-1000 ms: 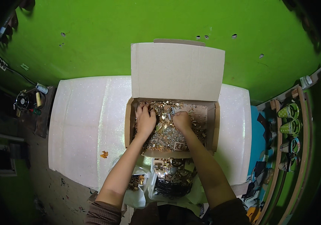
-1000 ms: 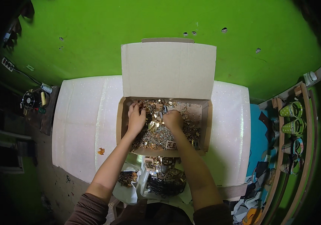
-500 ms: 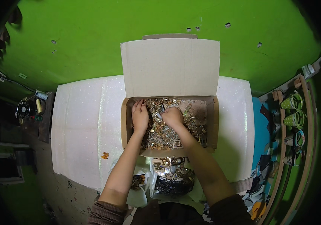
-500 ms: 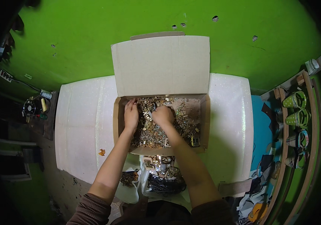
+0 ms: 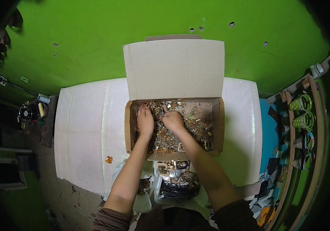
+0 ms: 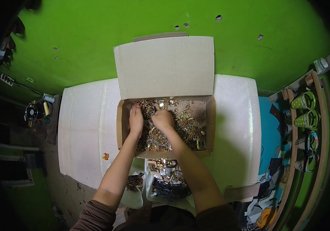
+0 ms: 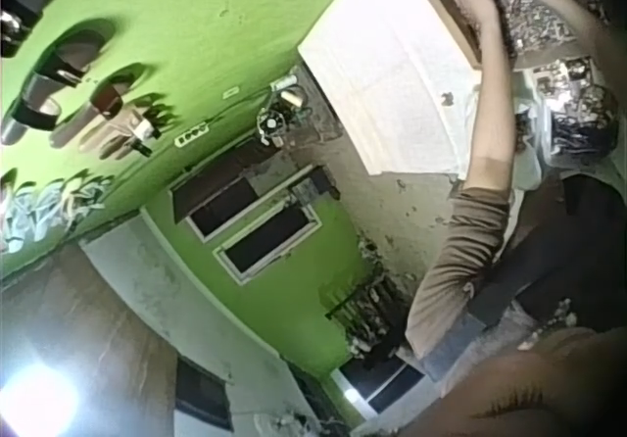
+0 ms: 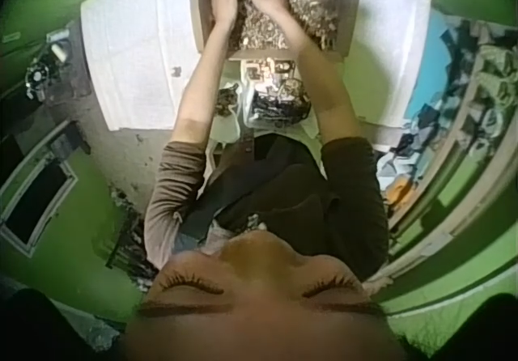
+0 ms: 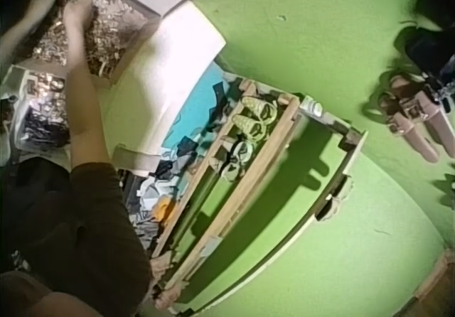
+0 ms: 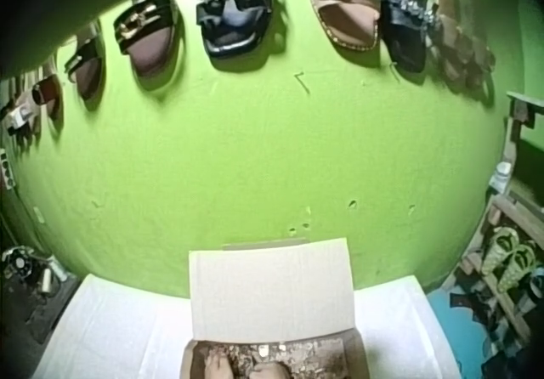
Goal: Sorting through small metal and plastic shoe components in a box.
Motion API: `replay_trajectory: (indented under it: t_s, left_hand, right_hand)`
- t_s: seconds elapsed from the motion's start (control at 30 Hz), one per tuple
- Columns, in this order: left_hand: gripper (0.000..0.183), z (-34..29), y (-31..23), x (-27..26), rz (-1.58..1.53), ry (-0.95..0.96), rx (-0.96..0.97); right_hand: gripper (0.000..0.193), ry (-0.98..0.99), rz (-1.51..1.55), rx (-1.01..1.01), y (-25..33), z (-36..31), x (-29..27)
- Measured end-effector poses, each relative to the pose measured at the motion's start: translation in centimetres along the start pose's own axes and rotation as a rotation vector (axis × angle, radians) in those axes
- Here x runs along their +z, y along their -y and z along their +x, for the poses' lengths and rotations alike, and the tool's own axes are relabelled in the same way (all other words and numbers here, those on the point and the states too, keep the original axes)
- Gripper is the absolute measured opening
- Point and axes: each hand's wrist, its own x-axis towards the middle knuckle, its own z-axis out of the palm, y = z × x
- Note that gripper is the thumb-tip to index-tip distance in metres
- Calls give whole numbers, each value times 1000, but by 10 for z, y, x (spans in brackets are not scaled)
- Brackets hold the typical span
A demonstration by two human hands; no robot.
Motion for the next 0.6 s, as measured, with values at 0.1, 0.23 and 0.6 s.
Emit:
replay_trajectory:
  t_s: [0.1,0.23,0.6]
  left_hand:
    - [42,-1,-2,1,-92,0,-59]
    - [43,-1,-2,2,-257,-14,-158]
    - [39,0,-11,-5,-882,-54,-424]
  right_hand:
    - [19,21,26,-20,-3,0,0]
    - [20,-2,32,-5,0,-2,3]
    - [22,-129,23,-130,17,-25,9]
